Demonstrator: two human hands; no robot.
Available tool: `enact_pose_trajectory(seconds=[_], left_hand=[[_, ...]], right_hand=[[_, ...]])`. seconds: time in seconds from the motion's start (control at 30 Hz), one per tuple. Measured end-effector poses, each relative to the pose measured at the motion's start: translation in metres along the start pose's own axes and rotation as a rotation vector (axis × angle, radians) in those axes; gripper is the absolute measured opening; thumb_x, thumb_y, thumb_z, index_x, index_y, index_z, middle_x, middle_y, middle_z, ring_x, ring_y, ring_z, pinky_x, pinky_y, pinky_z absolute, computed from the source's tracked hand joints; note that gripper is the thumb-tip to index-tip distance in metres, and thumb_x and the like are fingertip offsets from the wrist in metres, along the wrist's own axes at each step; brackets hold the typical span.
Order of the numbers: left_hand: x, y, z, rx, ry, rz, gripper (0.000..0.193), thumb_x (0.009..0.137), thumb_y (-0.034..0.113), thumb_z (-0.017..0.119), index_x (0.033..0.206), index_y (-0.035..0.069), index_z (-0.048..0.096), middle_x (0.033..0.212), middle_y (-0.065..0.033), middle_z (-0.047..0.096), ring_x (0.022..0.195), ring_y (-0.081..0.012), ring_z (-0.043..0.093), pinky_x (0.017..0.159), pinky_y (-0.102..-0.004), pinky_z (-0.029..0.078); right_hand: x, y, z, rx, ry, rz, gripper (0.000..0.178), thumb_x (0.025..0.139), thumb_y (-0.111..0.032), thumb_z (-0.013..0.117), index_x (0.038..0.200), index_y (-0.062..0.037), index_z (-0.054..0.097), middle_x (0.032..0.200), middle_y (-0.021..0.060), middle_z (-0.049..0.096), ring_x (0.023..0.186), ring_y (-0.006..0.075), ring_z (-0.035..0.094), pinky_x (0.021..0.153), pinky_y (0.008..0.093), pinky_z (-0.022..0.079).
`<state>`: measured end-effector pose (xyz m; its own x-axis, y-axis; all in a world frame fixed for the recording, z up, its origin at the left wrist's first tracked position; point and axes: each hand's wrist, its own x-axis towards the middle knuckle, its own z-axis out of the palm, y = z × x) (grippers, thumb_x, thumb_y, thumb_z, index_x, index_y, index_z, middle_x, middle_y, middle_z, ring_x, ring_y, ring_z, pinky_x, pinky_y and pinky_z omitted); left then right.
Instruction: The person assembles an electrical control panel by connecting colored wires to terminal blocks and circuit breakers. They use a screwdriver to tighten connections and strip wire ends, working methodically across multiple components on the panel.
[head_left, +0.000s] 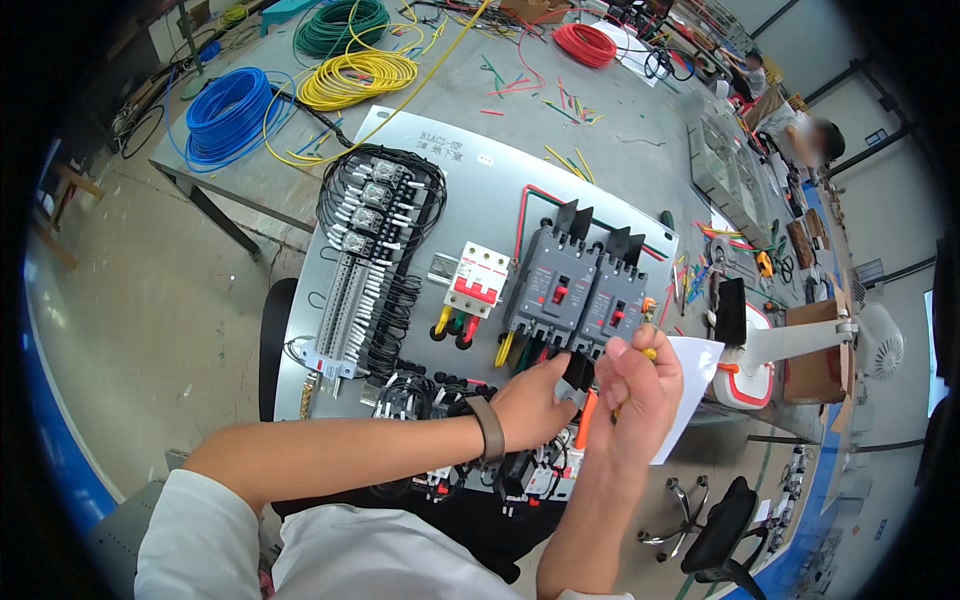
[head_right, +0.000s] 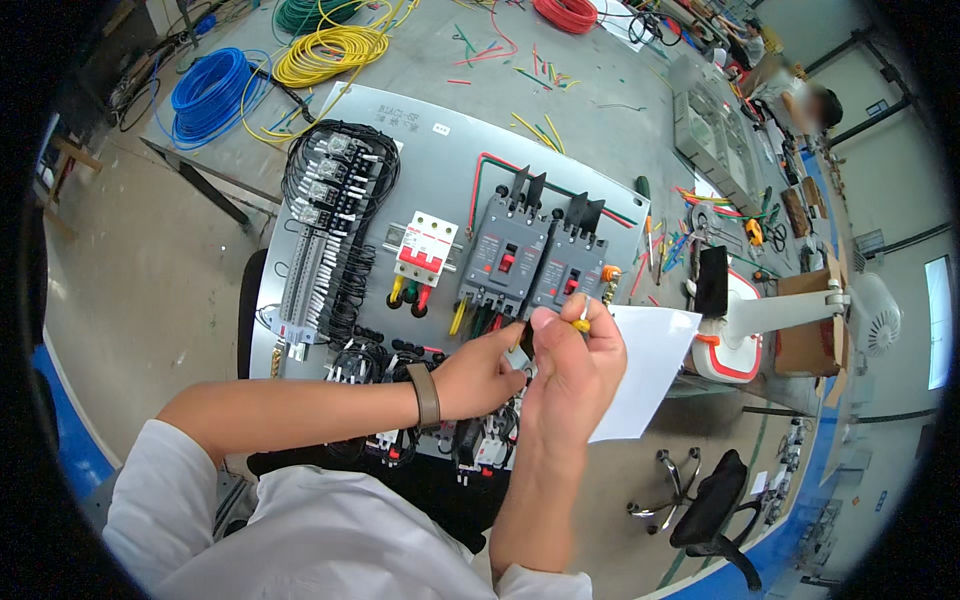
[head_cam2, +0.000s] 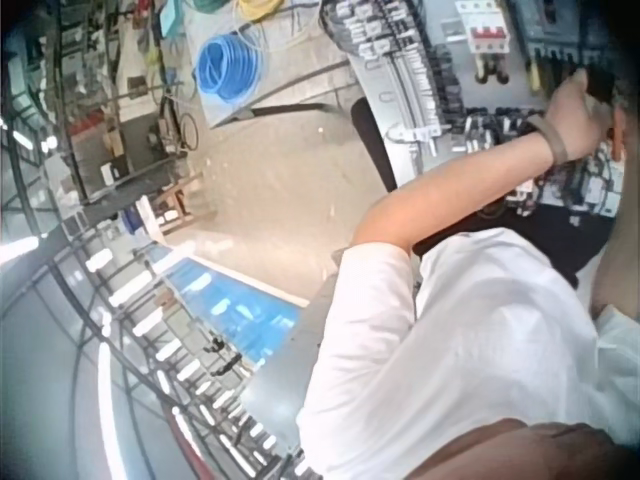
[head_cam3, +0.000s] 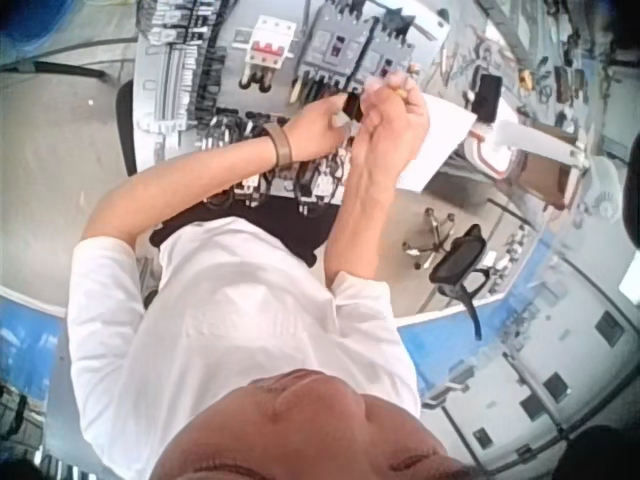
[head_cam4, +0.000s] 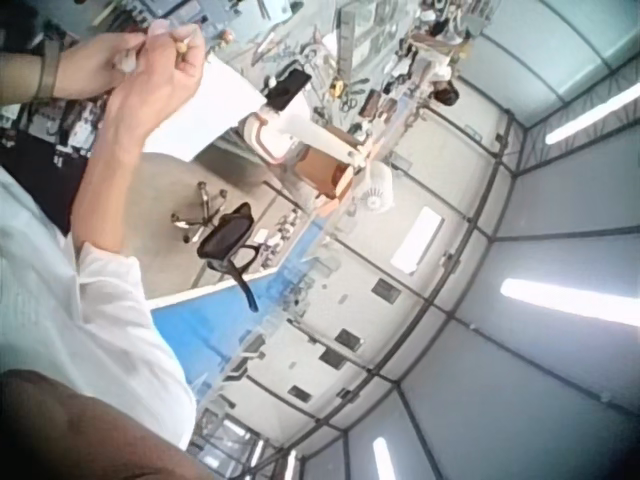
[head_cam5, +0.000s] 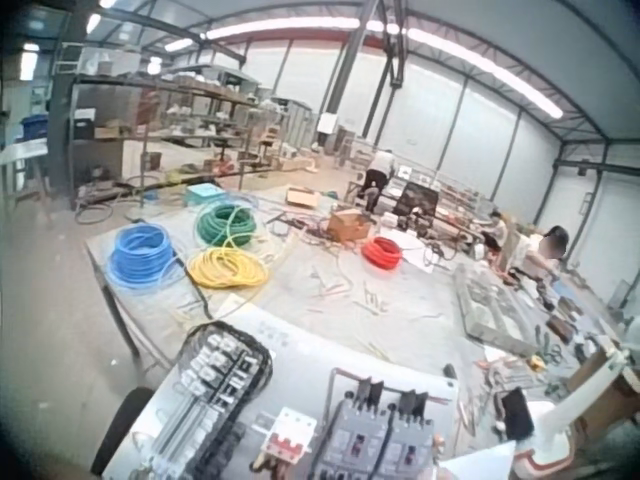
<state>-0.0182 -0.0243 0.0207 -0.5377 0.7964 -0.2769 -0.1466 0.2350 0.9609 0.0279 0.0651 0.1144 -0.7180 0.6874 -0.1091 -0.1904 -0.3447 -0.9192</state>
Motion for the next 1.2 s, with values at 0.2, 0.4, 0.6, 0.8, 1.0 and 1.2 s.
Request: enact_pose_trajectory(seconds=[0.2, 0.4, 0.6, 0.8, 1.0, 1.2], left_hand=[[0.002, 0.004, 0.003, 0.045, -0.049, 0.09, 0.049, 0.092, 0.012, 0.066, 0.137, 0.001, 0.05, 0.096, -0.0165, 0.069, 0.078, -0.0255, 0.068, 0.074, -0.0387, 0.054], [0.003, 0.004, -0.002, 0.075, -0.069, 0.033, 0.05, 0.096, 0.016, 0.069, 0.139, -0.004, 0.052, 0.112, -0.0122, 0.067, 0.088, -0.0182, 0.066, 0.08, -0.036, 0.054], [-0.004, 0.016, -0.003, 0.126, -0.222, -0.075, 0.045, 0.098, 0.011, 0.066, 0.139, -0.002, 0.056, 0.118, -0.0108, 0.068, 0.096, -0.0142, 0.066, 0.084, -0.0305, 0.054], [-0.023, -0.006, -0.015, 0.248, -0.135, 0.064, 0.059, 0.097, 0.026, 0.069, 0.144, -0.006, 0.054, 0.119, -0.0232, 0.069, 0.108, -0.0253, 0.068, 0.091, -0.0372, 0.055], [-0.036, 0.01, -0.021, 0.697, -0.239, 0.226, 0.039, 0.096, 0.024, 0.069, 0.126, -0.001, 0.071, 0.128, -0.0233, 0.069, 0.119, -0.0367, 0.065, 0.103, -0.0453, 0.051], [-0.057, 0.014, -0.01, 0.858, -0.184, 0.426, 0.032, 0.097, 0.02, 0.067, 0.119, -0.002, 0.072, 0.131, -0.0242, 0.067, 0.118, -0.0417, 0.062, 0.104, -0.0496, 0.047]], right_hand=[[0.021, -0.03, -0.014, -0.303, -0.274, 0.177, 0.016, 0.088, -0.001, 0.07, 0.099, -0.0053, 0.059, 0.074, -0.0029, 0.054, 0.06, 0.0047, 0.047, 0.057, 0.0204, 0.035], [0.024, -0.041, -0.022, -0.585, -0.608, 0.001, 0.034, 0.1, -0.01, 0.064, 0.133, -0.0006, 0.06, 0.085, 0.0026, 0.064, 0.076, 0.0106, 0.061, 0.073, 0.0273, 0.051], [0.025, -0.039, -0.036, -0.651, -0.55, 0.004, 0.026, 0.111, -0.021, 0.051, 0.117, -0.0012, 0.067, 0.07, -0.0037, 0.048, 0.061, 0.0049, 0.045, 0.056, 0.0254, 0.045], [-0.004, -0.092, -0.047, -0.527, -0.445, -0.025, 0.03, 0.113, -0.025, 0.049, 0.115, -0.0007, 0.066, 0.063, -0.0066, 0.039, 0.051, 0.002, 0.035, 0.048, 0.0221, 0.038], [-0.012, -0.1, -0.061, -0.54, -0.32, -0.213, 0.033, 0.114, -0.025, 0.048, 0.115, 0.0008, 0.068, 0.063, -0.0067, 0.04, 0.051, 0.0004, 0.034, 0.048, 0.0206, 0.037], [-0.004, -0.08, -0.065, -0.511, -0.285, -0.24, 0.03, 0.113, -0.023, 0.05, 0.114, 0.0, 0.069, 0.062, -0.0069, 0.041, 0.052, 0.0004, 0.034, 0.047, 0.0207, 0.036]])
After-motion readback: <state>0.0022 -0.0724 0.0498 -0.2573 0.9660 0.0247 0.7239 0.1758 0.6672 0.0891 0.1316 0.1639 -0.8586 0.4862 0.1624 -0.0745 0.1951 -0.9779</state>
